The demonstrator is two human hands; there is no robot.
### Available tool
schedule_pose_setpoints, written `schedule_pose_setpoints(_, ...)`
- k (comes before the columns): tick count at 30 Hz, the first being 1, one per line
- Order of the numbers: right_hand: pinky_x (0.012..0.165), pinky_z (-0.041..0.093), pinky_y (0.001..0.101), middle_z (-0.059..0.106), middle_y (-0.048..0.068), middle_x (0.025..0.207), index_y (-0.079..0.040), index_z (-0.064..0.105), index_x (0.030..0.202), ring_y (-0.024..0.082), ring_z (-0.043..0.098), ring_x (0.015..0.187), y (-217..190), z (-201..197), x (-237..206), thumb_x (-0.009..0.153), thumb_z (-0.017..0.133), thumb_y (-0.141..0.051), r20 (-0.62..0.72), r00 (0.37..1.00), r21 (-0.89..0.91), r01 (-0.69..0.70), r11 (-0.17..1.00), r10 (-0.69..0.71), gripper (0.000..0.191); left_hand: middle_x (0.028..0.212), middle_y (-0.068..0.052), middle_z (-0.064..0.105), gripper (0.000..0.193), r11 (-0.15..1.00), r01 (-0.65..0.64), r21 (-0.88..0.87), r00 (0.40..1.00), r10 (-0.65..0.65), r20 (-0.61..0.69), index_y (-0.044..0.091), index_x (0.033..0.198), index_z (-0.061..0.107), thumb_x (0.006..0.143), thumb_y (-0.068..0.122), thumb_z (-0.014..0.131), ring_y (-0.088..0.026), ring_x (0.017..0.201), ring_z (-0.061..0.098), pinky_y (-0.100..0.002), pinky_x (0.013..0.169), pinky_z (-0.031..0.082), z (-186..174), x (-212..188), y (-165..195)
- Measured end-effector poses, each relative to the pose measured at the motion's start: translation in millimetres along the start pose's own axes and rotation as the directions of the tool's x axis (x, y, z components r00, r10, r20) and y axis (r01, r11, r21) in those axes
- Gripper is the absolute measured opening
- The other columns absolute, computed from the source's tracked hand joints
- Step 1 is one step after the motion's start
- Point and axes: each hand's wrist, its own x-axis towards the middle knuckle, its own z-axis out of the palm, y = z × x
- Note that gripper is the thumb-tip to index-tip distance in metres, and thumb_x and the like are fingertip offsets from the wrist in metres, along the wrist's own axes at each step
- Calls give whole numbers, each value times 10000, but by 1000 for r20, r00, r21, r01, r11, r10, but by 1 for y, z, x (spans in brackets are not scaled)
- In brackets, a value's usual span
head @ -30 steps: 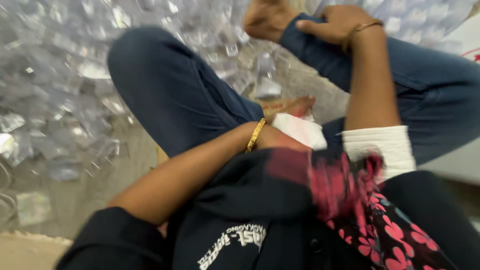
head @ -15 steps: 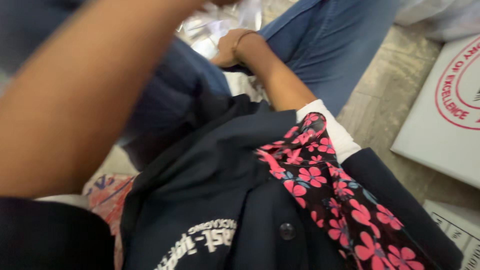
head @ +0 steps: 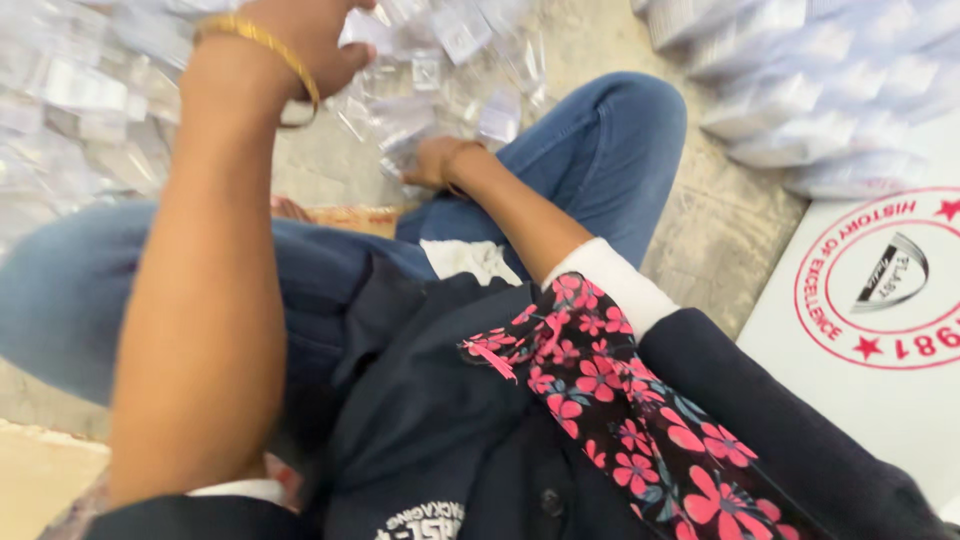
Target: The person sits on the floor among a large pile of clear plastic cups and stacks loose cups one at a time into nested stacks, placing finished stacks onto a growing pile beside them. They occasionally gather scattered cups from the floor to continue stacking.
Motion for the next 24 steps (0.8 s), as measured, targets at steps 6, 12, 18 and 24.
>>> schedule_pose_setpoints(6,900,561,434,766,173,1023,-139,757,1172,308,749,945,36,24,1,866,690,-459,-327,945,315,99,944,10,448,1310,-329,562,480,990,74,-123,980,-94,-173,167,1347,614,912,316,751,-543,1081,582,-561,933,464,45,30,-44)
schedule_pose_setpoints(12,828,575,366,729,132,1164,-98,661,1344,225,717,940,56,25,-35,956,718,-225,-696,652,548,212,809,300,412,1365,-304,499,478,937,-95,-336,860,-92,-502,198,1299,608,859,209,794,-486,1160,573,-516,966,492,75,59,-54)
schedule_pose_setpoints(18,870,571,355,734,106,1198,-89,687,1281,209,735,994,61,10,-53,932,735,-188,-759,582,482,201,853,292,365,1279,-199,581,360,859,-233,-456,851,-47,-524,176,1175,692,825,111,747,-398,1185,577,-467,1020,482,72,47,-55)
schedule_pose_setpoints(24,822,591,375,746,137,991,-51,745,1103,245,735,891,66,1,-35,874,779,-153,-775,588,342,85,936,230,253,1202,-167,637,277,822,-283,-494,817,-63,-573,138,1125,709,856,71,708,-368,1200,577,-439,1026,489,66,57,-52)
